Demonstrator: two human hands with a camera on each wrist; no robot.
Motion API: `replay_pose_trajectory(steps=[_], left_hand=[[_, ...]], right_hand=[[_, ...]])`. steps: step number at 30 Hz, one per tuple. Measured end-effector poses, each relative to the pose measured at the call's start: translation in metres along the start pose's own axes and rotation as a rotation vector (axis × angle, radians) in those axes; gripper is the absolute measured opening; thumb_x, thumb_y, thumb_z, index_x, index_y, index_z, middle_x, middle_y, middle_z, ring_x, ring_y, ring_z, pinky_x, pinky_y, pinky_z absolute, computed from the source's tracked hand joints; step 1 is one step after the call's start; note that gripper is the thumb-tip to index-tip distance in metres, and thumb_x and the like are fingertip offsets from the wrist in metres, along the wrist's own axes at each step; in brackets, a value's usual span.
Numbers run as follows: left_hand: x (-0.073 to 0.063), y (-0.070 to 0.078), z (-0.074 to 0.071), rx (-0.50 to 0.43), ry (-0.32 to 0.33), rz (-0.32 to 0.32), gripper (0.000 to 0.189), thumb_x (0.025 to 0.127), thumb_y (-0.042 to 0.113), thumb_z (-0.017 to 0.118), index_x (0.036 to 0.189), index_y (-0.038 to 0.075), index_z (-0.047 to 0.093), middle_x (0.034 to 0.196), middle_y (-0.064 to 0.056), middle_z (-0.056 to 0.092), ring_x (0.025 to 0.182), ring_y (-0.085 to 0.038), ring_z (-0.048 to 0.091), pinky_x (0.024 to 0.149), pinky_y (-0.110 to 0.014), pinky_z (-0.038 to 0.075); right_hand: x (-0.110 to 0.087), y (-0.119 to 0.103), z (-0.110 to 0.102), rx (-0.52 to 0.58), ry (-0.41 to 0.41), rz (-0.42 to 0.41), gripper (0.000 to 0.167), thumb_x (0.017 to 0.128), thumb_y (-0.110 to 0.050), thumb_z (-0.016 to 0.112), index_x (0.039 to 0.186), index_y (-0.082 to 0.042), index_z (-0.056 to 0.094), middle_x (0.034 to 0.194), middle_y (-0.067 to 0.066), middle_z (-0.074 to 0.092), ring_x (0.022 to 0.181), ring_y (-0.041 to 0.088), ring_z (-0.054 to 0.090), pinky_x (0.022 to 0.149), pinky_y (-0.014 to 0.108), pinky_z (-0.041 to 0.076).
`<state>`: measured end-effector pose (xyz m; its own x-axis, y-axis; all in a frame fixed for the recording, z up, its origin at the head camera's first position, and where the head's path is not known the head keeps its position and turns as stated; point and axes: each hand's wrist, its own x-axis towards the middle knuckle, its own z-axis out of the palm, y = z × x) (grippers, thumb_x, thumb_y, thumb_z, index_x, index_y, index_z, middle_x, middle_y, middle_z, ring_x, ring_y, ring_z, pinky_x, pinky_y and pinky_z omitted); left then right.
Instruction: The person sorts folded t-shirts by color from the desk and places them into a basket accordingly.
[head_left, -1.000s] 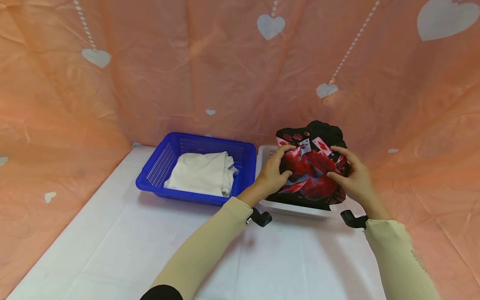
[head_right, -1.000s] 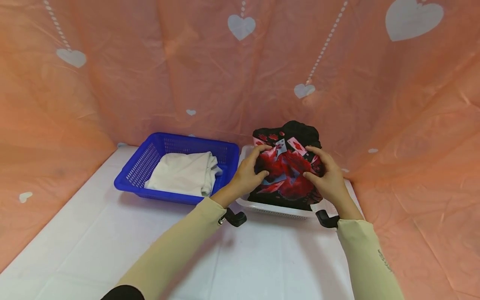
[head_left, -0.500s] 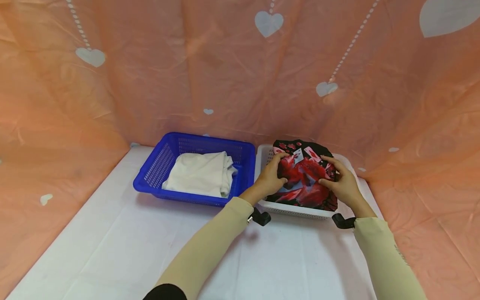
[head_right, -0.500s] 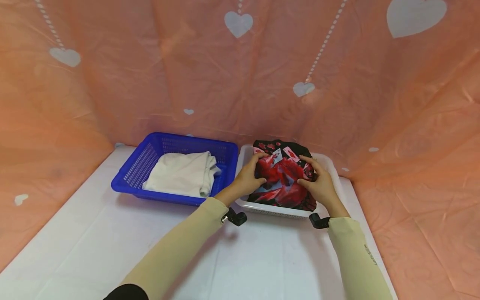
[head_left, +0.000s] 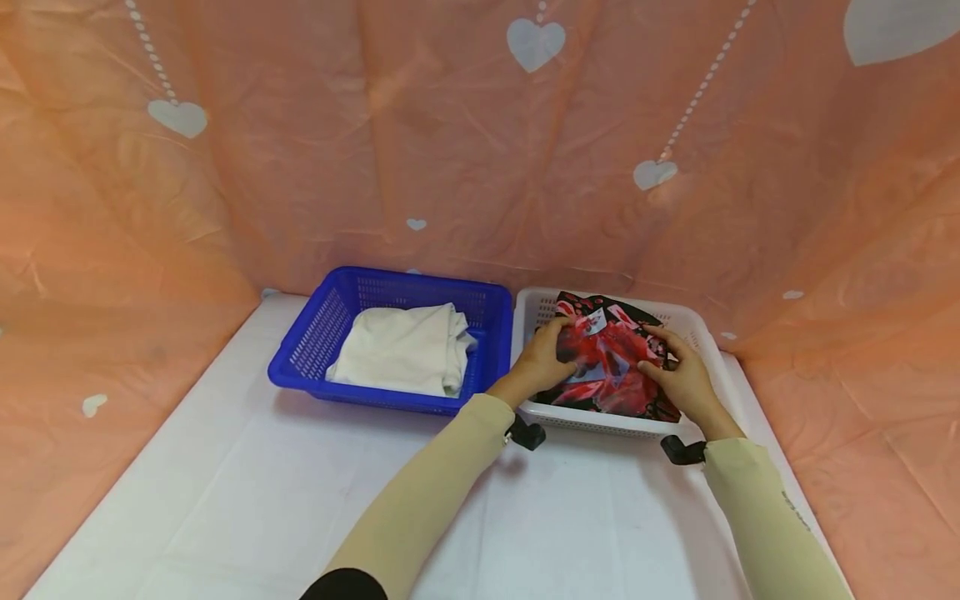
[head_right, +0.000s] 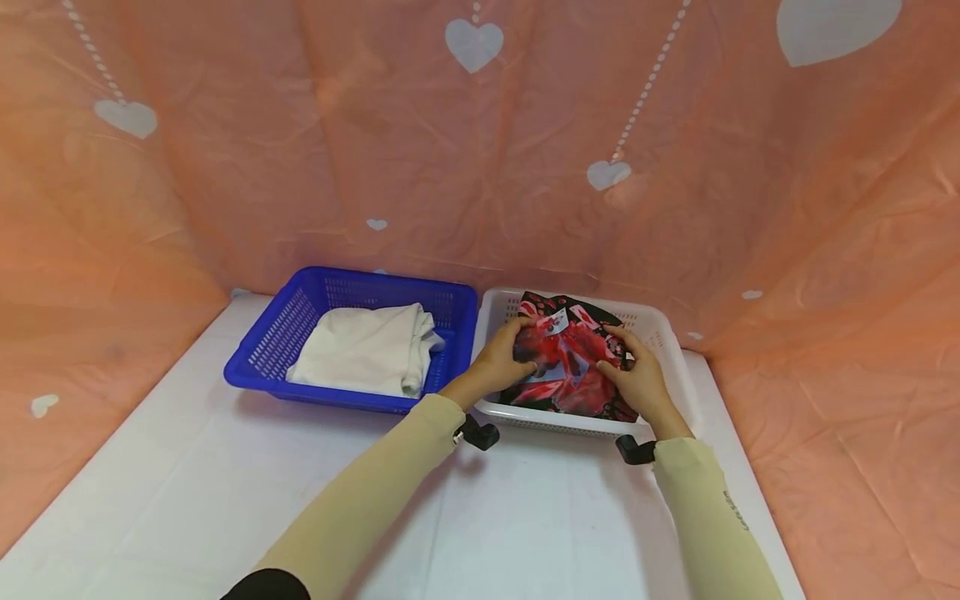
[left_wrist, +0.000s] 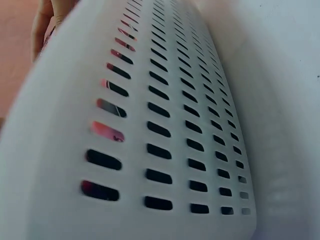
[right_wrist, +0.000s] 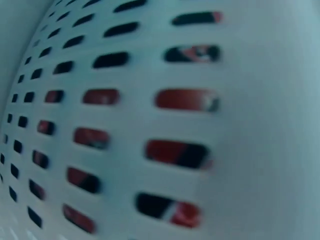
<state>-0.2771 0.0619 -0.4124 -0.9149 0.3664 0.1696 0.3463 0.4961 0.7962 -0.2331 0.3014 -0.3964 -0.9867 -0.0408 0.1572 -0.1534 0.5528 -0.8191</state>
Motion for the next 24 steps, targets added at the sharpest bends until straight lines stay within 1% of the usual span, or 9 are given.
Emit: replay_pose_trajectory(steps=[4,6,9,11,14,15,17,21,24], left_hand=[[0.001,-0.001,0.003,0.054,-0.019,-0.044,0.065,0.084,0.016,0.073,0.141,0.019,0.040,0.134,-0.011,0.053,0.119,-0.025,0.054,0.099,-0.039,0.047],[0.000,-0.001,0.004,0.095,-0.036,-0.070,0.064,0.085,0.021,0.072,0.141,0.021,0.039,0.131,-0.010,0.053,0.114,-0.024,0.056,0.095,-0.038,0.049],[-0.001,0.001,0.006,0.168,-0.063,-0.114,0.065,0.086,0.028,0.071,0.143,0.021,0.037,0.129,-0.009,0.052,0.110,-0.023,0.058,0.094,-0.038,0.050],[0.000,0.003,0.007,0.218,-0.073,-0.141,0.066,0.087,0.031,0.070,0.143,0.021,0.037,0.130,-0.009,0.052,0.109,-0.023,0.059,0.093,-0.038,0.050],[0.000,0.004,0.009,0.262,-0.069,-0.177,0.066,0.087,0.033,0.070,0.143,0.020,0.037,0.130,-0.009,0.051,0.109,-0.023,0.059,0.093,-0.038,0.050],[0.001,0.003,0.010,0.258,-0.066,-0.188,0.066,0.087,0.032,0.070,0.143,0.020,0.038,0.130,-0.009,0.051,0.109,-0.023,0.059,0.094,-0.037,0.050],[0.002,0.002,0.014,0.213,-0.055,-0.205,0.062,0.087,0.029,0.070,0.141,0.018,0.040,0.130,-0.011,0.050,0.110,-0.023,0.058,0.094,-0.037,0.050],[0.005,-0.002,0.020,0.066,-0.037,-0.232,0.057,0.085,0.020,0.072,0.135,0.014,0.046,0.127,-0.014,0.051,0.109,-0.024,0.057,0.094,-0.036,0.050],[0.008,-0.005,0.022,-0.005,-0.020,-0.255,0.056,0.082,0.017,0.074,0.133,0.014,0.048,0.126,-0.016,0.053,0.110,-0.026,0.057,0.095,-0.037,0.049]], right_hand=[[0.000,0.004,0.004,0.016,-0.011,0.001,0.061,0.092,-0.010,0.063,0.147,-0.008,0.036,0.143,0.027,0.041,0.080,-0.010,0.057,0.062,0.019,0.053],[0.000,0.007,0.005,0.009,-0.021,0.004,0.061,0.093,-0.010,0.062,0.147,-0.007,0.035,0.142,0.028,0.041,0.079,-0.009,0.057,0.063,0.019,0.052],[0.000,0.011,0.006,-0.010,-0.026,0.022,0.059,0.094,-0.011,0.061,0.147,-0.008,0.036,0.139,0.030,0.043,0.076,-0.007,0.057,0.063,0.018,0.051],[0.001,0.014,0.007,-0.028,-0.027,0.038,0.057,0.094,-0.012,0.061,0.145,-0.008,0.038,0.135,0.030,0.046,0.073,-0.003,0.059,0.063,0.019,0.050],[0.004,0.018,0.007,-0.085,-0.040,0.046,0.052,0.094,-0.016,0.061,0.143,-0.008,0.043,0.131,0.029,0.050,0.078,0.006,0.059,0.065,0.020,0.049],[0.005,0.020,0.008,-0.110,-0.048,0.050,0.051,0.095,-0.018,0.061,0.142,-0.008,0.044,0.131,0.029,0.050,0.081,0.009,0.058,0.067,0.021,0.049],[0.007,0.023,0.008,-0.152,-0.070,0.059,0.051,0.096,-0.021,0.059,0.142,-0.007,0.044,0.132,0.028,0.051,0.089,0.016,0.056,0.069,0.022,0.048],[0.009,0.027,0.009,-0.171,-0.100,0.087,0.052,0.096,-0.023,0.058,0.144,-0.007,0.042,0.136,0.026,0.050,0.099,0.027,0.056,0.072,0.024,0.049],[0.010,0.028,0.009,-0.172,-0.112,0.101,0.054,0.096,-0.023,0.058,0.144,-0.007,0.041,0.137,0.027,0.048,0.102,0.031,0.056,0.073,0.026,0.049]])
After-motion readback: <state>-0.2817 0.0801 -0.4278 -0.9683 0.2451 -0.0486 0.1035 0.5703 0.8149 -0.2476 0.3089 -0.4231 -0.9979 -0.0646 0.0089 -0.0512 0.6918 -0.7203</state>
